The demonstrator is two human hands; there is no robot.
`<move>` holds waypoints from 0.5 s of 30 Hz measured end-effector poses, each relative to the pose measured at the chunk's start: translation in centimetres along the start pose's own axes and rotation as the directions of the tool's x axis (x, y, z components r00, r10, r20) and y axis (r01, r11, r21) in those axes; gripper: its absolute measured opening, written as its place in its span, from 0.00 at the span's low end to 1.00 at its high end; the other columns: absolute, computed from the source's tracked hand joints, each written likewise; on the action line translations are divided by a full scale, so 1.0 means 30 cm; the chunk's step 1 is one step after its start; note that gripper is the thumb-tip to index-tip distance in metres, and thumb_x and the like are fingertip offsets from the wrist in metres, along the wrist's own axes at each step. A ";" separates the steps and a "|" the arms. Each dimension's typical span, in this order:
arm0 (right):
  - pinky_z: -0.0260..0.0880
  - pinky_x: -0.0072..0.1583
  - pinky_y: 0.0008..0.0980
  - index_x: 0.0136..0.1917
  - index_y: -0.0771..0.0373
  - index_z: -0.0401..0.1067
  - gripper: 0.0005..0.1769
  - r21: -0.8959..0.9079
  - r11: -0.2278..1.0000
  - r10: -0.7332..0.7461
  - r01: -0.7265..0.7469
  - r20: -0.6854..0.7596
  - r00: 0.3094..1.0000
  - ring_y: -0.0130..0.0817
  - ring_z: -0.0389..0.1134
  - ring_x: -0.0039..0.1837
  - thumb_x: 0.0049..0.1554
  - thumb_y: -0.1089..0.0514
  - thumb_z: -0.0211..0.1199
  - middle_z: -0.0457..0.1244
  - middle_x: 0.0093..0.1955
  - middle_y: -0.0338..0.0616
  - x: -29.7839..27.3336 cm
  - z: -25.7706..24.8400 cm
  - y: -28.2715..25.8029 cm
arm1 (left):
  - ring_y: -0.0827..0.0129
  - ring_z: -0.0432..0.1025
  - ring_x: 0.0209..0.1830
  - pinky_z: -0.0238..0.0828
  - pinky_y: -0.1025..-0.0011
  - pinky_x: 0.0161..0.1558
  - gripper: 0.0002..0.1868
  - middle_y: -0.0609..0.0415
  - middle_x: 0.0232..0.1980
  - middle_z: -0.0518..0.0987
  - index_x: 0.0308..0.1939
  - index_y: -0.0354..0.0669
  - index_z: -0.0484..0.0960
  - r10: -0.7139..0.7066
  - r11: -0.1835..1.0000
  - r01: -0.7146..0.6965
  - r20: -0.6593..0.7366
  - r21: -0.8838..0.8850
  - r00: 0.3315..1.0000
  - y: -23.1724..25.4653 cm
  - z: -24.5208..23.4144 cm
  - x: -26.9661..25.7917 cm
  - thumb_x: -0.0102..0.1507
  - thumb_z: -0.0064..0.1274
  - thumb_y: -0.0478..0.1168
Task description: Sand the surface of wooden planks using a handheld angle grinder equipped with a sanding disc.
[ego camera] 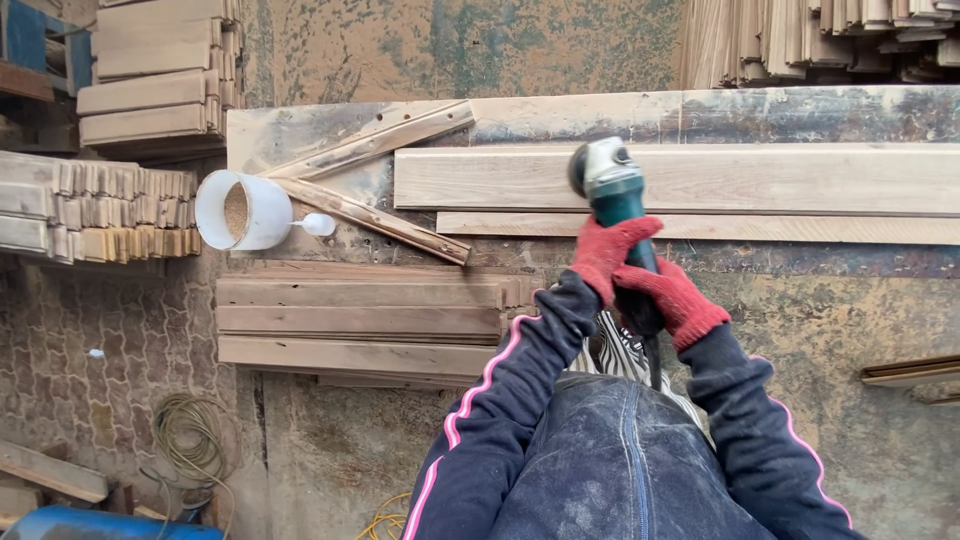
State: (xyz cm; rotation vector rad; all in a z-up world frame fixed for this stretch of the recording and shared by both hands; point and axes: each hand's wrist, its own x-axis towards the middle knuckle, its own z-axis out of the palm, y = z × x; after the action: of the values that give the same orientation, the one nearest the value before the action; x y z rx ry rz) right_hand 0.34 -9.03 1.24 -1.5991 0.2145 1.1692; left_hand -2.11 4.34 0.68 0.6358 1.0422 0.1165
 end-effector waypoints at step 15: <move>0.74 0.35 0.58 0.49 0.65 0.75 0.28 -0.130 0.991 0.005 -0.009 -0.037 0.999 0.53 0.72 0.35 0.41 0.50 0.82 0.65 0.34 0.61 -0.074 0.121 -0.076 | 0.49 0.80 0.26 0.84 0.58 0.24 0.32 0.44 0.31 0.81 0.46 0.43 0.78 0.019 1.000 -0.019 -0.038 0.005 0.999 0.016 -0.086 0.055 0.41 0.77 0.34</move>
State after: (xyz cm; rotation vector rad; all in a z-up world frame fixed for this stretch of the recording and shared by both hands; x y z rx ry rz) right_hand -1.32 -6.09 4.66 -1.7362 0.1704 1.1803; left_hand -3.30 6.46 -1.21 0.6496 1.0731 0.1434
